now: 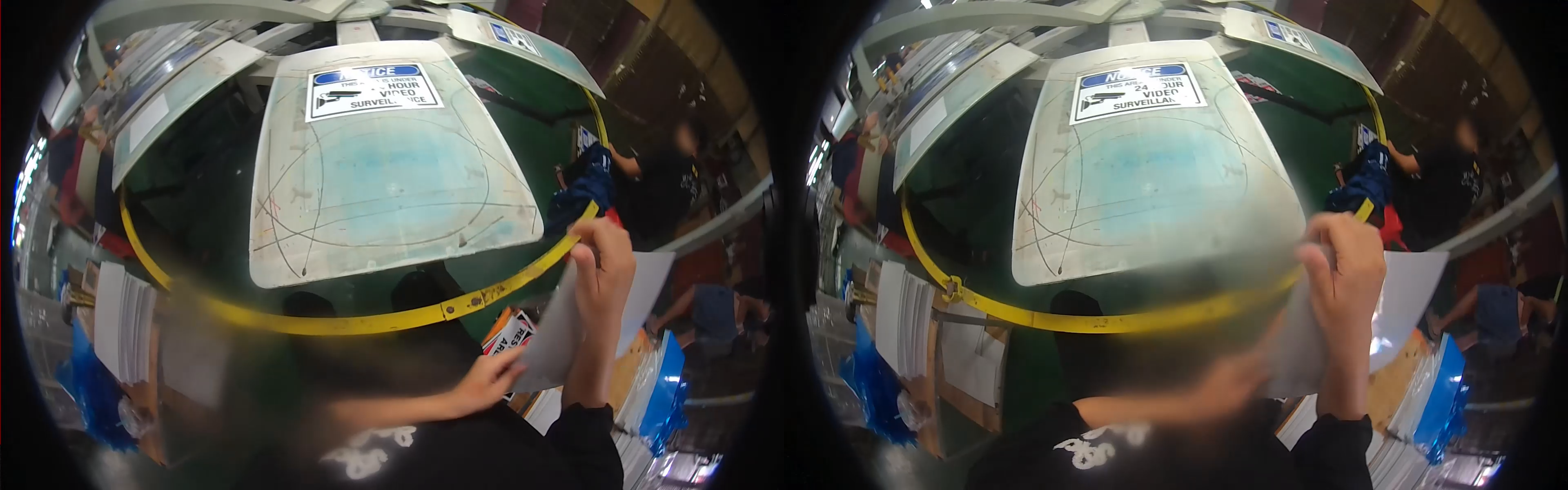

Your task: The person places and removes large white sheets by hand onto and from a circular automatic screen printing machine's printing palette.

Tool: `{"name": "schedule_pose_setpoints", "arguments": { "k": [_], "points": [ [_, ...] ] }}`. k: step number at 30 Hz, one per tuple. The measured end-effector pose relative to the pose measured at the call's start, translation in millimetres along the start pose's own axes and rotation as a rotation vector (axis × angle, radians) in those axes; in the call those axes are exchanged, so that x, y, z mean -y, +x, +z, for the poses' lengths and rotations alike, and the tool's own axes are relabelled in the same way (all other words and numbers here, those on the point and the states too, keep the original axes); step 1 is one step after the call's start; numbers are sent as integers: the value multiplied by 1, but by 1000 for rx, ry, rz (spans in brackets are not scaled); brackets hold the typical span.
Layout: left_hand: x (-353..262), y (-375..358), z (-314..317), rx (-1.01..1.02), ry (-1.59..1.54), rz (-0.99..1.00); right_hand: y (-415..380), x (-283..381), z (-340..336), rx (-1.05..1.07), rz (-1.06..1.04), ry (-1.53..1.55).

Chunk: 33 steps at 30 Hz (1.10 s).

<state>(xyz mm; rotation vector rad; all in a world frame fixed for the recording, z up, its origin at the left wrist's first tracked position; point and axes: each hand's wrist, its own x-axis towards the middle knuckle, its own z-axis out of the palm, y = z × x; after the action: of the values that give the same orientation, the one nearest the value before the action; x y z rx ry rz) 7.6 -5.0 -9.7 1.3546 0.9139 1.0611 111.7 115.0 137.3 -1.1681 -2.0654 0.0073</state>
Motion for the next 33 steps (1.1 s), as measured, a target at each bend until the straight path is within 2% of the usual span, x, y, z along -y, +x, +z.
{"name": "schedule_pose_setpoints", "arguments": {
  "k": [1,2,4,6,8,9,10,12,14,15,18,20,23,26,33],
  "points": [
    [8,1,-8,-118,-78,-11,9,1,1,-85,-110,39],
    [-8,4,-29,-141,-76,-100,19,0,2,-168,-217,81],
    [-20,11,-58,-338,-189,-10,9,-24,-3,-250,2,-297],
    [-24,17,-93,-498,-171,15,-13,-67,3,-278,338,-338],
    [-25,24,-124,-569,-292,40,-33,-122,25,-193,444,-7],
    [-26,28,-139,-579,-448,81,-31,-135,40,-131,561,105],
    [-26,31,-156,-562,-432,84,-29,-143,53,-65,683,212],
    [-26,37,-189,-521,-394,80,-16,-148,83,16,732,119],
    [-24,46,-211,-586,-426,101,-7,-170,111,152,725,462],
    [-23,51,-223,-619,-440,114,3,-160,121,118,685,492],
    [-13,64,-266,-670,-278,61,33,-136,151,57,529,514],
    [-3,68,-304,-645,31,109,55,-135,172,61,367,440],
    [9,69,-356,-636,772,-29,81,-139,210,8,386,618],
    [29,74,-390,-601,1028,-155,104,-129,236,125,489,363],
    [37,77,-416,-642,1218,-286,126,-125,278,123,371,141]
  ]
}}
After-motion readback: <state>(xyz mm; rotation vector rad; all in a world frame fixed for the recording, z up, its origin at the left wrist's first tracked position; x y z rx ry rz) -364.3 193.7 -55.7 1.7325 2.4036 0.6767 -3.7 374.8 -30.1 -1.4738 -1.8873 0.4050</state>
